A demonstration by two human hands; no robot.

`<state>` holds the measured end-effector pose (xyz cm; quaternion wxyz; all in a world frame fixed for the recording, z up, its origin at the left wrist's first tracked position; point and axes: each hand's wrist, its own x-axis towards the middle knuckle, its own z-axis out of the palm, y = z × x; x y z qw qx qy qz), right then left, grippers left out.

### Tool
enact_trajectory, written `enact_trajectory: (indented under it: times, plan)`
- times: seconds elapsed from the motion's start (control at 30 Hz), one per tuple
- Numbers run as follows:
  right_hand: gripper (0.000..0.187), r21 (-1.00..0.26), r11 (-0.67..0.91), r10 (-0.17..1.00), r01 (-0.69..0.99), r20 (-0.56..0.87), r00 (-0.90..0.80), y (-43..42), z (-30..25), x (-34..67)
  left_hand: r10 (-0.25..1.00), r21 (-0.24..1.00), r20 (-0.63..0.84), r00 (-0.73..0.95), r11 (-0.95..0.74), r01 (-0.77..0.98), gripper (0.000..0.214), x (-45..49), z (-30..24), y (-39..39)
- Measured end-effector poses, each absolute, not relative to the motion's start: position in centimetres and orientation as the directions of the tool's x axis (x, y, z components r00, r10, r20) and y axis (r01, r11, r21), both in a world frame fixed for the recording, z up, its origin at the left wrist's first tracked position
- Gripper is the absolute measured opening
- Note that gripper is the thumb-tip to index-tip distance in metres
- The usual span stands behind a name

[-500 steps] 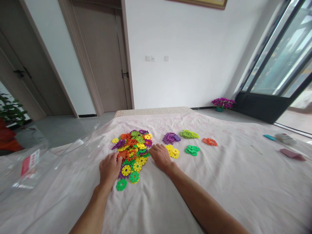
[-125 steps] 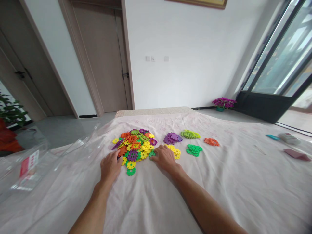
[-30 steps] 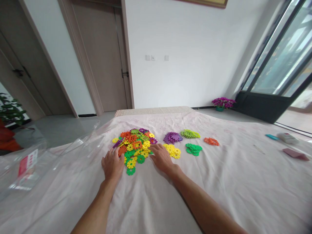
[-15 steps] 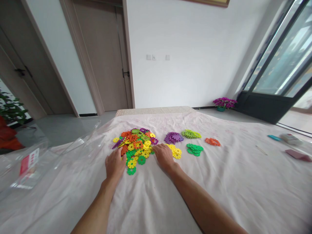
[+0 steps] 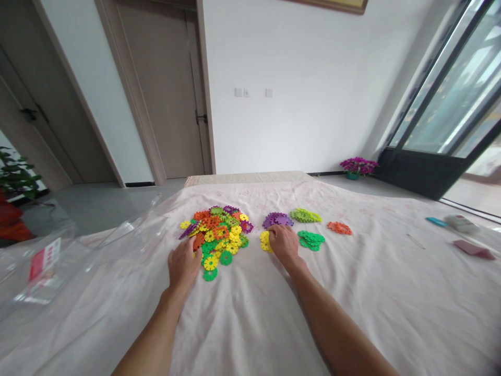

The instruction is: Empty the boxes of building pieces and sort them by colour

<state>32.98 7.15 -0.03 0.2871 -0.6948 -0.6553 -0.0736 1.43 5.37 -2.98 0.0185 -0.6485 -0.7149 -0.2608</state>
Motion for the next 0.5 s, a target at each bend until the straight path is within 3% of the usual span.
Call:
enact_trajectory:
  times: [0.27, 0.5]
  plan:
    - [0.017, -0.230, 0.045, 0.864, 0.972, 0.497, 0.078, 6.3, 0.2, 32.8, 0.905, 0.354, 0.394, -0.162, 0.013, 0.935, 0.043, 1.5, -3.1, 5.3]
    - [0.012, -0.200, 0.371, 0.830, 0.907, 0.508, -0.228, 5.0, 0.7, 29.4, 0.903, 0.356, 0.398, -0.160, 0.008, 0.934, 0.044, 1.4, -3.2, 5.3]
